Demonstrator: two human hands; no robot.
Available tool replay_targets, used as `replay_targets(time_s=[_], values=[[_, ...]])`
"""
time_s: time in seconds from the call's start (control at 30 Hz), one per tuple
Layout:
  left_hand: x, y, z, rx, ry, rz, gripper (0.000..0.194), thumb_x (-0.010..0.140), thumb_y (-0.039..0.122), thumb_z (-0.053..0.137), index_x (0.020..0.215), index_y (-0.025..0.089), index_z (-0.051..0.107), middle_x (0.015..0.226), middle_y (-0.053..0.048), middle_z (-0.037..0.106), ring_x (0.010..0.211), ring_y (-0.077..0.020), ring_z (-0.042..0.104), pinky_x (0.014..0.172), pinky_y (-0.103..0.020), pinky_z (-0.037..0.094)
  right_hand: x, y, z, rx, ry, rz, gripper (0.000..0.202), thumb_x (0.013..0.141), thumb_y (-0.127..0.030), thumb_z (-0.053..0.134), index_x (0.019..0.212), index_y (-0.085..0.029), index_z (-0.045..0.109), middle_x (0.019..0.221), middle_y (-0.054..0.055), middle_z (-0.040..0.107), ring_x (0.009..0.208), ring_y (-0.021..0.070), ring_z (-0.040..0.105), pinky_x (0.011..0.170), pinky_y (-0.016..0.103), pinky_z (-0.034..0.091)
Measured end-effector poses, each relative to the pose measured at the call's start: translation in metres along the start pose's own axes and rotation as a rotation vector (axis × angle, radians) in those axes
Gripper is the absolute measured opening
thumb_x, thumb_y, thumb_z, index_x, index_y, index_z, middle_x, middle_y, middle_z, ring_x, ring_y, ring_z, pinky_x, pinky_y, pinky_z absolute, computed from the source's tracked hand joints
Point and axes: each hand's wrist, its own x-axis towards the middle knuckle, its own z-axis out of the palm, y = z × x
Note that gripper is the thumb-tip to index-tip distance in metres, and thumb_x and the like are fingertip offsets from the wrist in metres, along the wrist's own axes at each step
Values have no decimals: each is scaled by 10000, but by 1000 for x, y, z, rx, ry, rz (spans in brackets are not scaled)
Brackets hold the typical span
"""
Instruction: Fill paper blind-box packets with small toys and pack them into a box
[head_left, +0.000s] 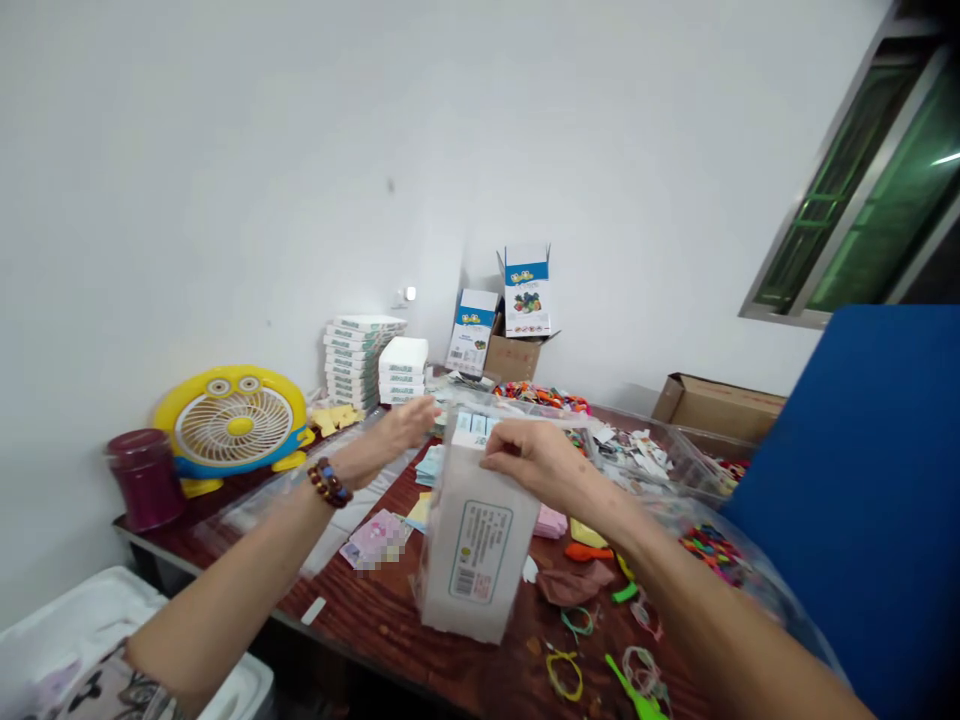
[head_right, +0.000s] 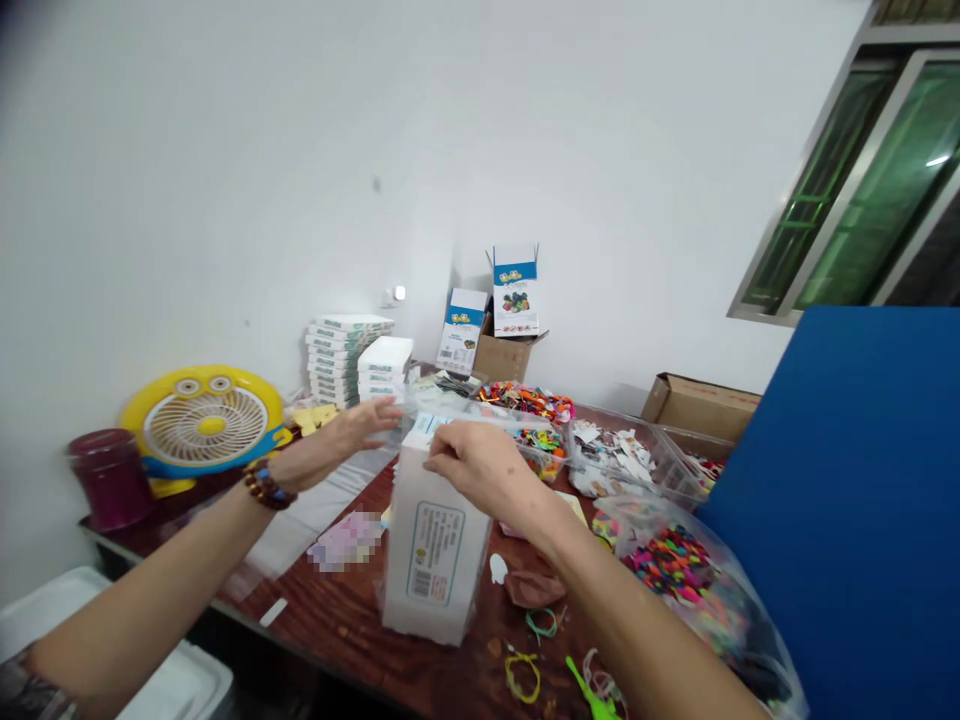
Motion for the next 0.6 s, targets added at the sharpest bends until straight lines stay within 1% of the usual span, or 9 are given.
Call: replay_targets(time_s=[0.03, 0.1, 0.17, 0.23, 0.3, 0.37, 0.43, 0.53, 0.6], values=[[-1, -2, 4, 11, -50, 9, 535, 761, 583, 701, 1147, 220, 630, 1228, -94, 667, 1126, -250, 618, 890, -359, 510, 3, 0, -1, 35, -23, 10, 126, 859, -196, 629, 738, -167, 654, 691, -19, 637, 648, 111, 544, 612, 233, 329], [3, -2, 13, 13, -68, 55, 453, 774, 517, 717, 1092, 197, 677, 1218, -86, 685, 1166, -265, 598, 978, -380, 465, 12, 0, -2, 72, -69, 5, 156, 879, -230, 608, 750, -168, 668, 642, -27, 622, 605, 107, 542, 601, 230, 342], [14, 2, 20, -23, -8, 104, 435, 798, 458, 703, 1134, 184, 667, 1263, -85, 669, 1225, -263, 563, 1048, -384, 409, 24, 0, -3, 63, -70, -17, 155, 895, -233, 589, 799, -173, 695, 686, -12, 663, 636, 119, 581, 627, 237, 379], [25, 5, 23, -61, 71, 133, 526, 815, 414, 686, 1280, 192, 576, 1364, -93, 604, 1280, -244, 524, 1077, -376, 379, 36, 1, -3, -2, 9, -50, 137, 900, -219, 584, 899, -182, 716, 864, 27, 724, 769, 150, 637, 708, 259, 426], [34, 6, 22, -117, 83, 118, 630, 818, 397, 689, 1380, 219, 468, 1413, -107, 562, 1277, -233, 534, 1057, -385, 395, 48, 5, -3, -73, 117, -83, 174, 911, -207, 568, 1007, -185, 712, 1045, 63, 724, 912, 181, 654, 797, 291, 452], [38, 6, 19, -180, 40, 81, 624, 802, 396, 715, 1355, 215, 488, 1348, -121, 614, 1227, -237, 578, 1031, -398, 413, 60, 12, -1, -121, 174, -125, 214, 924, -195, 541, 1070, -181, 697, 1128, 84, 702, 994, 199, 651, 859, 313, 466], [40, 5, 15, -224, 7, 65, 544, 802, 411, 719, 1276, 199, 555, 1265, -120, 666, 1198, -234, 602, 1035, -397, 407, 71, 20, 2, -154, 213, -165, 248, 916, -169, 533, 1118, -177, 677, 1192, 96, 674, 1065, 209, 636, 903, 322, 473], [42, 4, 10, -231, 40, 83, 542, 808, 413, 716, 1288, 230, 545, 1327, -107, 629, 1208, -226, 600, 1026, -392, 421, 83, 31, 6, -231, 297, -156, 352, 890, -142, 532, 1231, -184, 608, 1338, 111, 584, 1123, 227, 613, 914, 340, 488], [45, 5, 8, -211, 51, 82, 583, 764, 375, 762, 1291, 235, 553, 1347, -111, 616, 1208, -243, 602, 1004, -403, 443, 89, 35, 7, -262, 320, -141, 389, 895, -135, 500, 1274, -187, 566, 1355, 109, 561, 1090, 217, 625, 878, 332, 505]])
